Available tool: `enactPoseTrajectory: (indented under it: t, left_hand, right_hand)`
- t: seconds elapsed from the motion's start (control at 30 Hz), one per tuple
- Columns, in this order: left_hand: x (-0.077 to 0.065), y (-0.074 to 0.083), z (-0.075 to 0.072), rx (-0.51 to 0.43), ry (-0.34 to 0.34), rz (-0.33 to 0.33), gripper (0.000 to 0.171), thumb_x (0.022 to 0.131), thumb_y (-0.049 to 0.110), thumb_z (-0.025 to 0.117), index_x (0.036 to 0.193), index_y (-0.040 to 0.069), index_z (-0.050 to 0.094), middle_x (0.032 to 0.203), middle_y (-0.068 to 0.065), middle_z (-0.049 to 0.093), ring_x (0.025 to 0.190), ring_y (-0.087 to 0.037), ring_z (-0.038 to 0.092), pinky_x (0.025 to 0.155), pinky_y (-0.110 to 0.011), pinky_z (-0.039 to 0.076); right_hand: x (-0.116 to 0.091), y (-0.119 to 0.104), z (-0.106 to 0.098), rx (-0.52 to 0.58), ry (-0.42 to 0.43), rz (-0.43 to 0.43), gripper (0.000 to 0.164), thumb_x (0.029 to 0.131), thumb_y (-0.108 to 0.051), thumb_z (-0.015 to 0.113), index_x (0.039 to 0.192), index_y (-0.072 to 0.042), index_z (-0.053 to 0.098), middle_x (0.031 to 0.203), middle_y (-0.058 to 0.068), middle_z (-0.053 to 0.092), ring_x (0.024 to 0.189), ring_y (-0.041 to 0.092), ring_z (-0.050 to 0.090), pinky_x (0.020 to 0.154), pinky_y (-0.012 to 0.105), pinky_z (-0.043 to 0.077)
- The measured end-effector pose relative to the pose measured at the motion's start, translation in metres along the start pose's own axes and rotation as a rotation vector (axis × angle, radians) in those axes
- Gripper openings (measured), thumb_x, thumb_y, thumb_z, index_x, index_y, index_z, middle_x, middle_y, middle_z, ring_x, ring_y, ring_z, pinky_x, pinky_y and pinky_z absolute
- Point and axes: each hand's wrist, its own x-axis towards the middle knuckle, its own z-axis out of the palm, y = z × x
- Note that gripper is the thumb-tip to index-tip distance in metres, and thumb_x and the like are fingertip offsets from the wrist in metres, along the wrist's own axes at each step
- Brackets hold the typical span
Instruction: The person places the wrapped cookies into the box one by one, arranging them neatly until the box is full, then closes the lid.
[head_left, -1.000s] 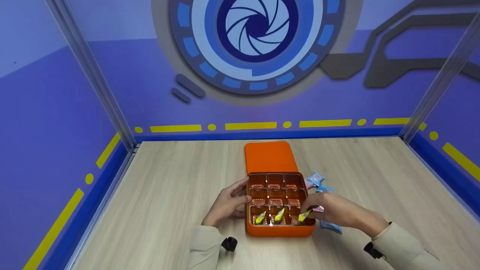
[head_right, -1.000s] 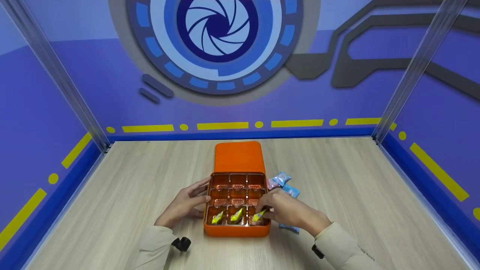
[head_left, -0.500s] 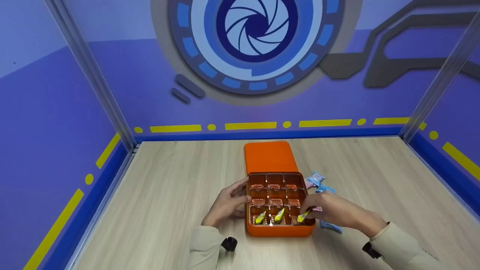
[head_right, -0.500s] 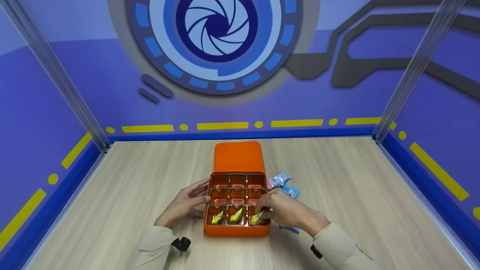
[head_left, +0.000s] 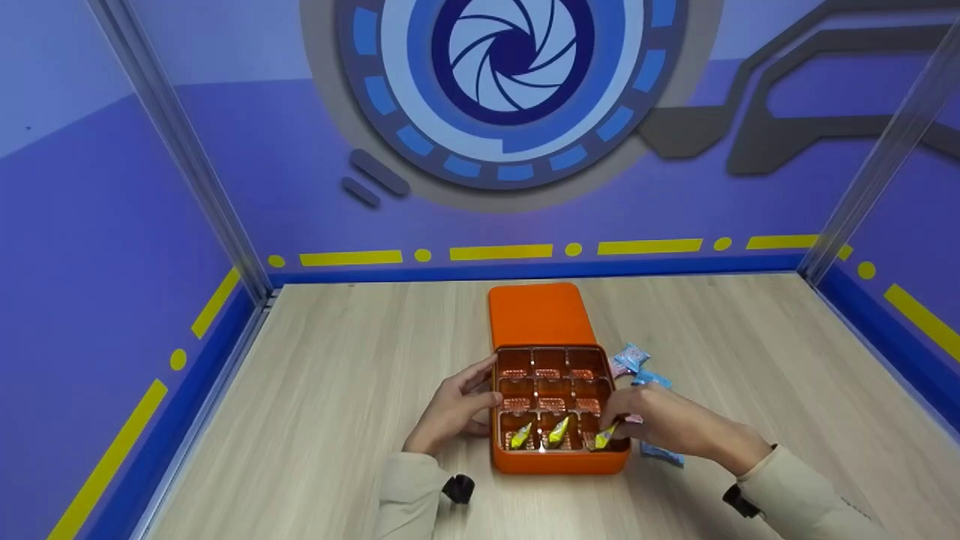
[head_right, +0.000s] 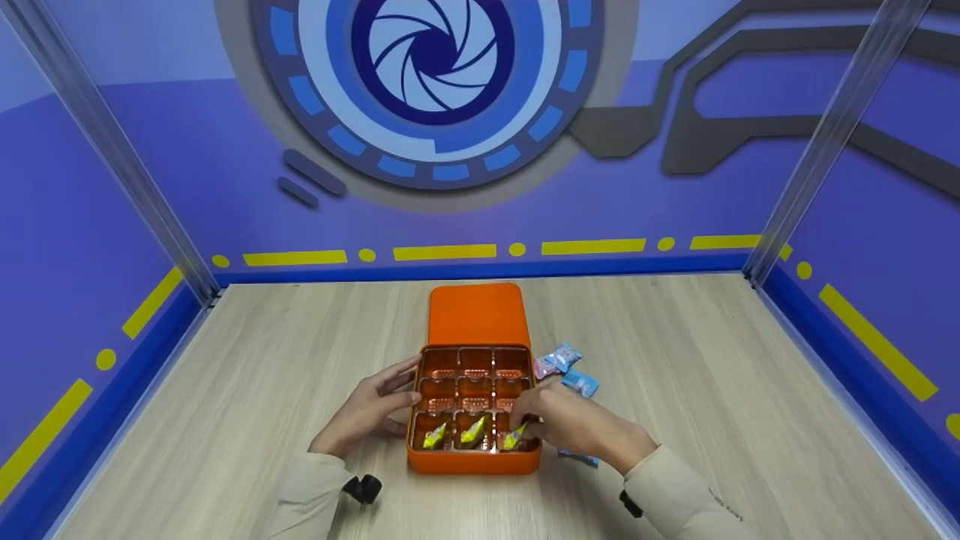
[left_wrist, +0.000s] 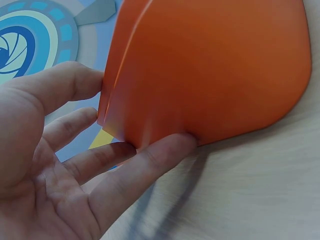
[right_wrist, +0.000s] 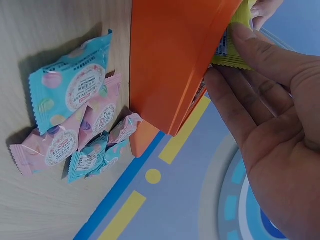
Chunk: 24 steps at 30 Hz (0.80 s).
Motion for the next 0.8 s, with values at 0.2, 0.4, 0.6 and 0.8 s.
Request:
enactPoseTrajectory:
  t: [0.2, 0.4, 0.6, 0.8]
  left_hand:
    - [-0.0004, -0.0001, 0.0, -0.001, -0.001, -0.003, 0.07, 0.1, 0.011, 0.071, 0.164, 0.013, 0.044, 0.166, -0.021, 0.039, 0.126, -0.037, 0.063, 0.071, -0.05, 0.066]
    - [-0.0003, -0.0006, -0.0003, -0.003, -0.001, -0.001, 0.07, 0.1, 0.01, 0.071, 0.164, 0.013, 0.044, 0.166, -0.021, 0.039, 0.128, -0.037, 0.062, 0.072, -0.05, 0.066]
    - [0.0009, -0.0011, -0.0004, -0.023, -0.004, -0.001, 0.07, 0.099, 0.009, 0.071, 0.164, 0.012, 0.044, 0.166, -0.022, 0.038, 0.13, -0.038, 0.061, 0.073, -0.051, 0.065]
    - [0.0002, -0.0013, -0.001, -0.003, -0.005, 0.002, 0.07, 0.099, 0.01, 0.072, 0.164, 0.012, 0.044, 0.166, -0.023, 0.038, 0.138, -0.039, 0.054, 0.075, -0.048, 0.066]
  right_hand:
    - [-0.0001, -0.0004, -0.0002, -0.006, -0.006, 0.017, 0.019, 0.092, 0.004, 0.079, 0.103, -0.012, 0.078, 0.099, -0.003, 0.076, 0.09, 0.01, 0.07, 0.075, 0.028, 0.063]
    - [0.0001, -0.0013, 0.0, -0.013, -0.009, 0.033, 0.021, 0.092, 0.006, 0.078, 0.102, -0.013, 0.078, 0.099, -0.004, 0.075, 0.09, 0.01, 0.069, 0.076, 0.028, 0.063]
    - [0.0006, -0.0016, 0.0016, -0.009, -0.013, 0.041, 0.024, 0.092, 0.008, 0.077, 0.101, -0.014, 0.076, 0.099, -0.004, 0.075, 0.09, 0.01, 0.069, 0.075, 0.027, 0.062]
    - [0.0021, -0.0009, 0.0049, -0.014, 0.01, -0.026, 0.025, 0.09, 0.011, 0.077, 0.098, -0.013, 0.076, 0.096, -0.004, 0.074, 0.088, 0.012, 0.069, 0.073, 0.028, 0.062]
